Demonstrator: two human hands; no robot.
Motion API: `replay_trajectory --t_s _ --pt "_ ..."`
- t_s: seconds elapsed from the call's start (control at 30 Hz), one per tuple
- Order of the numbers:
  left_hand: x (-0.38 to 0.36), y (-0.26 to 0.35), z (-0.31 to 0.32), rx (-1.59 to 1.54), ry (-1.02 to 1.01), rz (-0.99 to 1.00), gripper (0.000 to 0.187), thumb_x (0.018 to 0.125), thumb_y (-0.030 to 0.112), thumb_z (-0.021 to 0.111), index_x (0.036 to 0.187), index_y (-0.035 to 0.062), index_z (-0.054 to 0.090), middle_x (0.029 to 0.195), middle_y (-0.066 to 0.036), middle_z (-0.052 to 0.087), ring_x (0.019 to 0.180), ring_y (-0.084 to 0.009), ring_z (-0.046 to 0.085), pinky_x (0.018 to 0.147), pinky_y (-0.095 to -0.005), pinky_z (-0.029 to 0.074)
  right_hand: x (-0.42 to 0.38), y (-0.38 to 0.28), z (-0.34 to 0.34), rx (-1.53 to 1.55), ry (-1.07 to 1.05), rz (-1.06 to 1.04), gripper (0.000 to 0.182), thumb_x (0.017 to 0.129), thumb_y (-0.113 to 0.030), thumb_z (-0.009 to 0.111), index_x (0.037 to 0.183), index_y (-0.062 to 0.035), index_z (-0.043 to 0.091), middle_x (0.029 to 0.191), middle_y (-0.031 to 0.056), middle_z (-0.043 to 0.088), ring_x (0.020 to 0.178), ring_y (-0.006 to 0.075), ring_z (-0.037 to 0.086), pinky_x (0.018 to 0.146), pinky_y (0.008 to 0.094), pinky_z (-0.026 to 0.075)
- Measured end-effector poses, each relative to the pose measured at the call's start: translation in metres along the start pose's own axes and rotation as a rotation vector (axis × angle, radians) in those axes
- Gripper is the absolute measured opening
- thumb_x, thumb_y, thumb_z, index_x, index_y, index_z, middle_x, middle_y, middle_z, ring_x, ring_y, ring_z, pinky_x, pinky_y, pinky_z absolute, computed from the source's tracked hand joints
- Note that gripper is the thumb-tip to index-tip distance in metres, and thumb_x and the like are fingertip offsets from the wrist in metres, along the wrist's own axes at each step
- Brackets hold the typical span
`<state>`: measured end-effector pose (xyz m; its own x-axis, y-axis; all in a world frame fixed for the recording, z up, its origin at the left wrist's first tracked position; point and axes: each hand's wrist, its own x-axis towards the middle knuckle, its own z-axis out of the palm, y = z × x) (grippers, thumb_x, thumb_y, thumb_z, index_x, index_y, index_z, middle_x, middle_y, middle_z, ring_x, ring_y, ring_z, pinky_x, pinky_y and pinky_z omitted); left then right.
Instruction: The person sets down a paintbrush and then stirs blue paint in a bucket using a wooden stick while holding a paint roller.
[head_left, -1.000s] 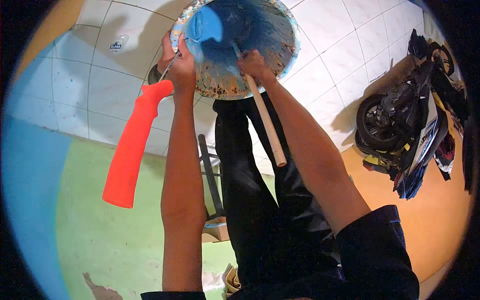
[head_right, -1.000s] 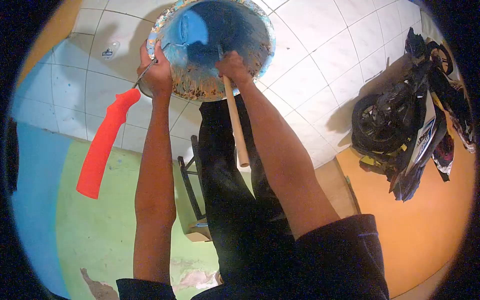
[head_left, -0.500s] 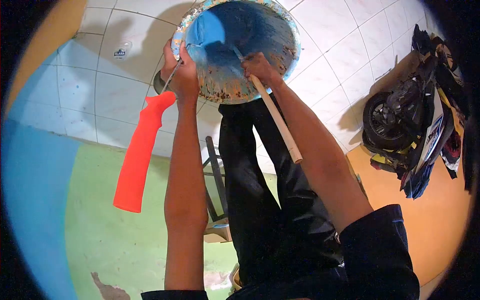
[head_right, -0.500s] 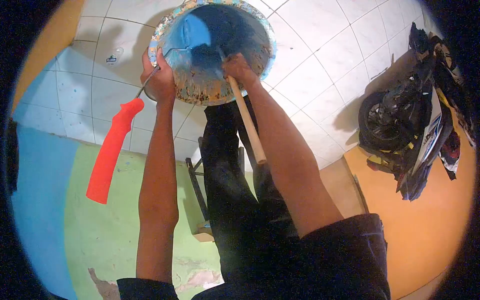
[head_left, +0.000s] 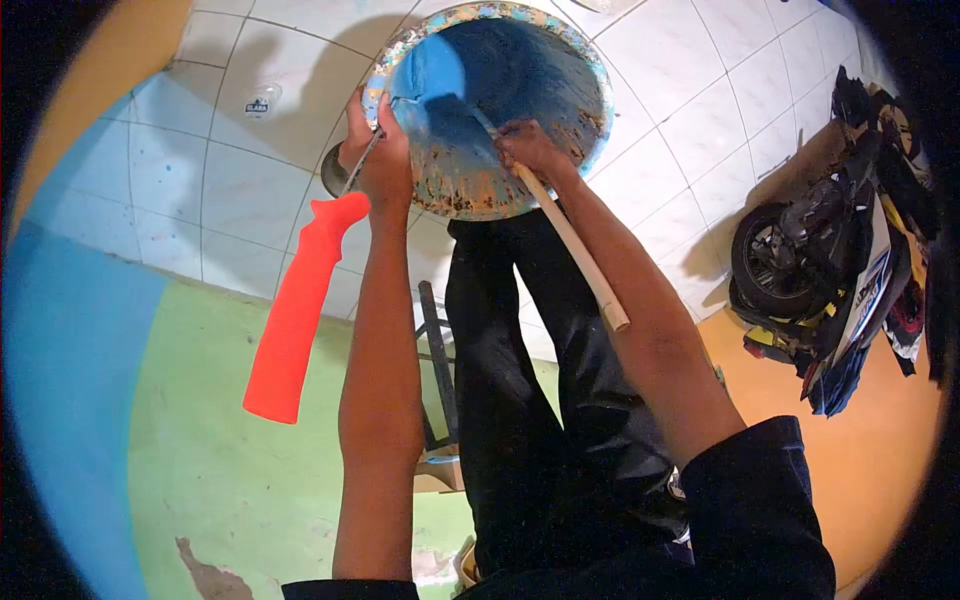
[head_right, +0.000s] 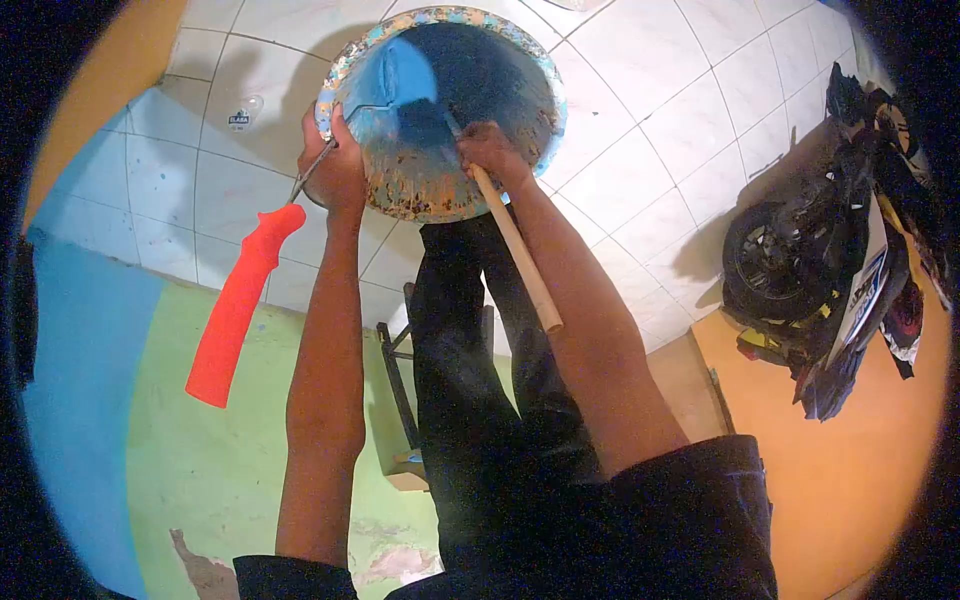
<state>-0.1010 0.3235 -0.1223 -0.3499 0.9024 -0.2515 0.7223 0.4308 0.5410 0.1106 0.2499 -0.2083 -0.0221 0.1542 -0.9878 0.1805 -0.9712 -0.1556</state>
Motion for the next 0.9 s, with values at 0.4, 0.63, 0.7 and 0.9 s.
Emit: replay_trajectory --t_s 0.4,0.63,0.7,0.9 --pt "0.001 0.001 -0.001 -0.005 -0.023 -0.024 0.032 0.097 0.028 0.062 0.124 0.0125 0.062 0.094 -0.020 0.073 0.084 -0.0399 0.071 0.071 -0.0469 0.055 0.025 0.028 -0.021 -0.421 -0.224 -0.873 0.021 0.077 -0.023 0.064 0.063 -0.0069 0.066 0.075 0.0070 0.070 0.080 0.0290 0.070 0.075 0.0403 0.056" --pt "-0.001 0.003 -0.002 0.027 -0.010 -0.019 0.033 0.097 0.031 0.061 0.124 0.0119 0.062 0.094 -0.020 0.073 0.083 -0.0403 0.071 0.071 -0.0473 0.055 0.022 0.026 -0.011 0.094 -0.238 -0.387 0.015 0.082 -0.014 0.071 0.078 -0.0040 0.061 0.071 0.0044 0.064 0.070 0.0163 0.065 0.066 0.0331 0.055" --pt "0.000 0.003 -0.002 0.035 -0.013 -0.018 0.033 0.097 0.031 0.061 0.123 0.0118 0.062 0.094 -0.021 0.073 0.084 -0.0403 0.071 0.071 -0.0472 0.055 0.015 0.023 -0.011 0.091 -0.233 -0.430 0.016 0.082 -0.013 0.074 0.082 -0.0027 0.062 0.071 0.0053 0.064 0.070 0.0148 0.064 0.064 0.0322 0.054" --pt "0.001 0.016 -0.009 0.030 -0.057 -0.066 0.030 0.097 0.022 0.061 0.124 0.0098 0.059 0.096 -0.023 0.072 0.087 -0.0411 0.071 0.072 -0.0475 0.054 0.010 0.024 -0.015 0.730 -0.603 -0.390 0.038 0.082 -0.020 0.077 0.101 0.0070 0.060 0.083 0.0141 0.063 0.071 0.0196 0.063 0.062 0.0319 0.054"
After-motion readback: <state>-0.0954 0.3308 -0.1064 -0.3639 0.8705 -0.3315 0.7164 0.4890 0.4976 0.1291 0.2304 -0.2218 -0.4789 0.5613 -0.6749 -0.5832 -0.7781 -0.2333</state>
